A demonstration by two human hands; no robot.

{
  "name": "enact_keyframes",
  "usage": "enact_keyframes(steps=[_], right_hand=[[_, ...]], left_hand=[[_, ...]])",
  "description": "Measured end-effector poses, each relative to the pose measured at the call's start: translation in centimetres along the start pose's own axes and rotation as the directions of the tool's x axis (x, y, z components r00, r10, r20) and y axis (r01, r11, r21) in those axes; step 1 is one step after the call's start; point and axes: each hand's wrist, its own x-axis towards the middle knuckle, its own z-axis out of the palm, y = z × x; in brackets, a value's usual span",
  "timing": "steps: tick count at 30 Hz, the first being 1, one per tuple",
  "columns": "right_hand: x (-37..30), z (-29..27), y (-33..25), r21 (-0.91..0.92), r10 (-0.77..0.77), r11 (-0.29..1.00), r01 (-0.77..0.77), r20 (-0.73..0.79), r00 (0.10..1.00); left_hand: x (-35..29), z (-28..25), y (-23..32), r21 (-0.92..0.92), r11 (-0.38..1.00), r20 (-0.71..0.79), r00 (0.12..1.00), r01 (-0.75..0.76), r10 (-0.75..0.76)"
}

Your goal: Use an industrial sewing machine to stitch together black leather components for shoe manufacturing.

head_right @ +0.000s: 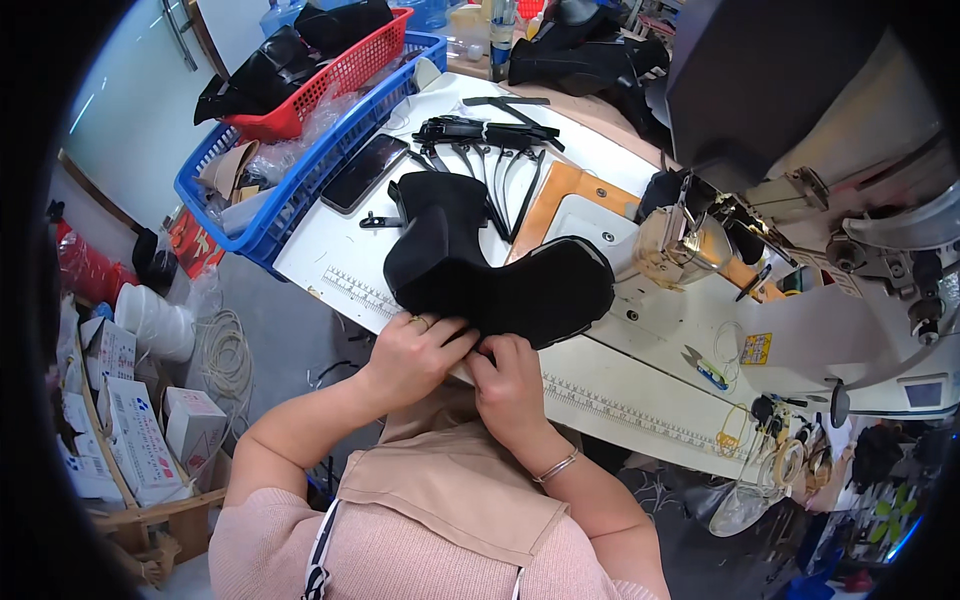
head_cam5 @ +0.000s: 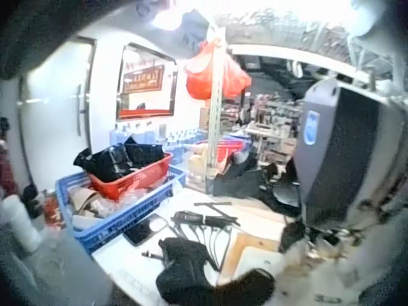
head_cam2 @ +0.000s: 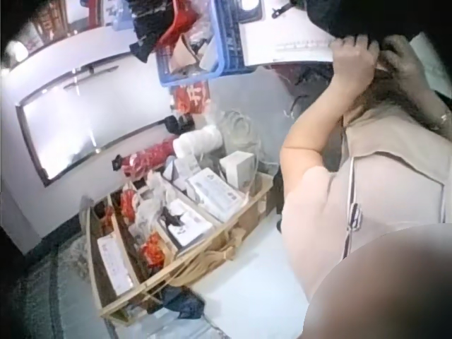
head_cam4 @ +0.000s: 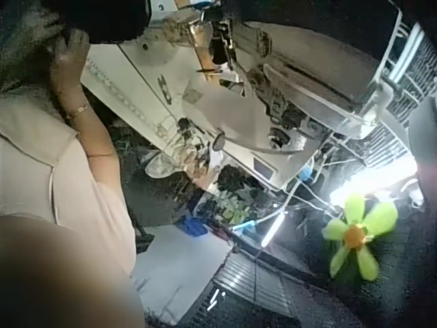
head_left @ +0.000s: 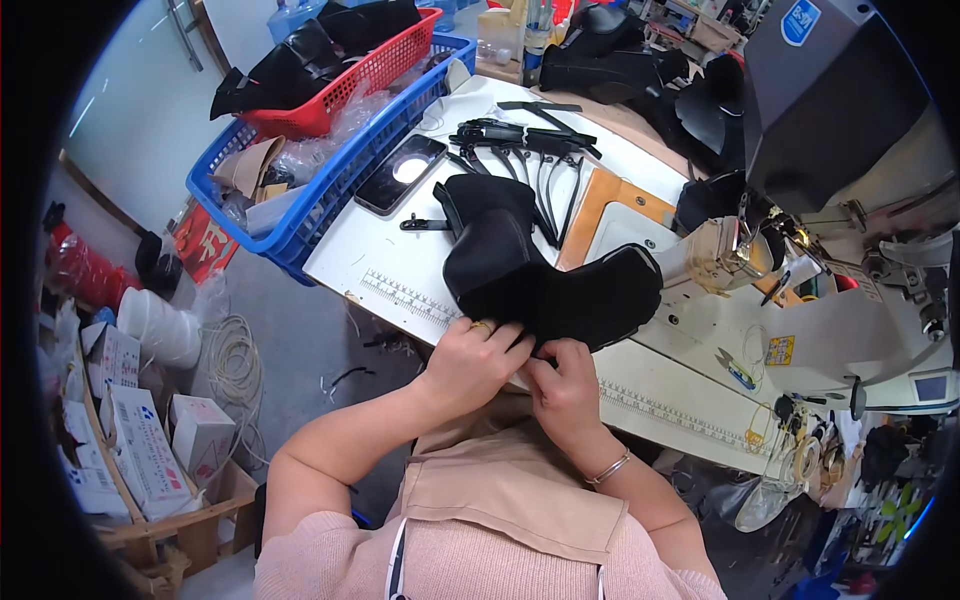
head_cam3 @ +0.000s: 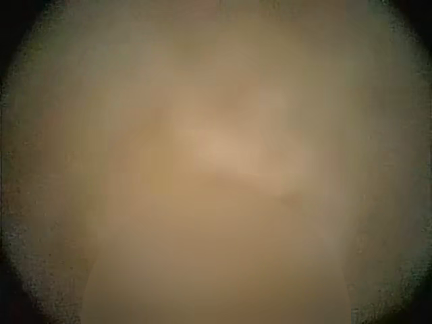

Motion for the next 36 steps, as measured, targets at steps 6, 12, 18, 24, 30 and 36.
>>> enact_keyframes(steps=[6, 12, 18, 24, 30, 36], right_hand=[[0.1, 0.4, 0.3, -0.024, -0.044, 0.999, 0.044, -0.023, 0.999], [0.3, 0.3, 0.1, -0.009, -0.010, 1.000, 0.010, -0.053, 0.999], [0.0, 0.4, 0.3, 0.001, 0.012, 1.000, -0.012, -0.045, 0.999], [0.0, 0.4, 0.5, 0.030, 0.032, 0.999, -0.031, -0.022, 0.999], [0.3, -0.1, 0.6, -0.093, -0.124, 0.987, 0.128, 0.051, 0.991], [0.6, -0.1, 1.5, -0.021, -0.179, 0.982, 0.186, 0.184, 0.967]], left_hand=[[0.5, 1.1, 0.5, -0.019, 0.994, -0.089, 0.990, 0.107, -0.108], [0.5, 0.8, 0.2, -0.053, 0.983, -0.084, 0.980, 0.173, -0.177], [0.4, 0.7, 0.0, 0.028, 0.999, -0.083, 0.996, 0.027, -0.025], [-1.6, 1.5, -1.8, -0.064, 0.995, -0.140, 0.988, -0.080, 0.071], [-1.4, 1.1, -1.3, -0.100, 0.991, -0.214, 0.974, -0.094, 0.071], [-2.1, -0.7, -1.0, -0.290, 0.928, 0.058, 0.972, 0.234, -0.227]])
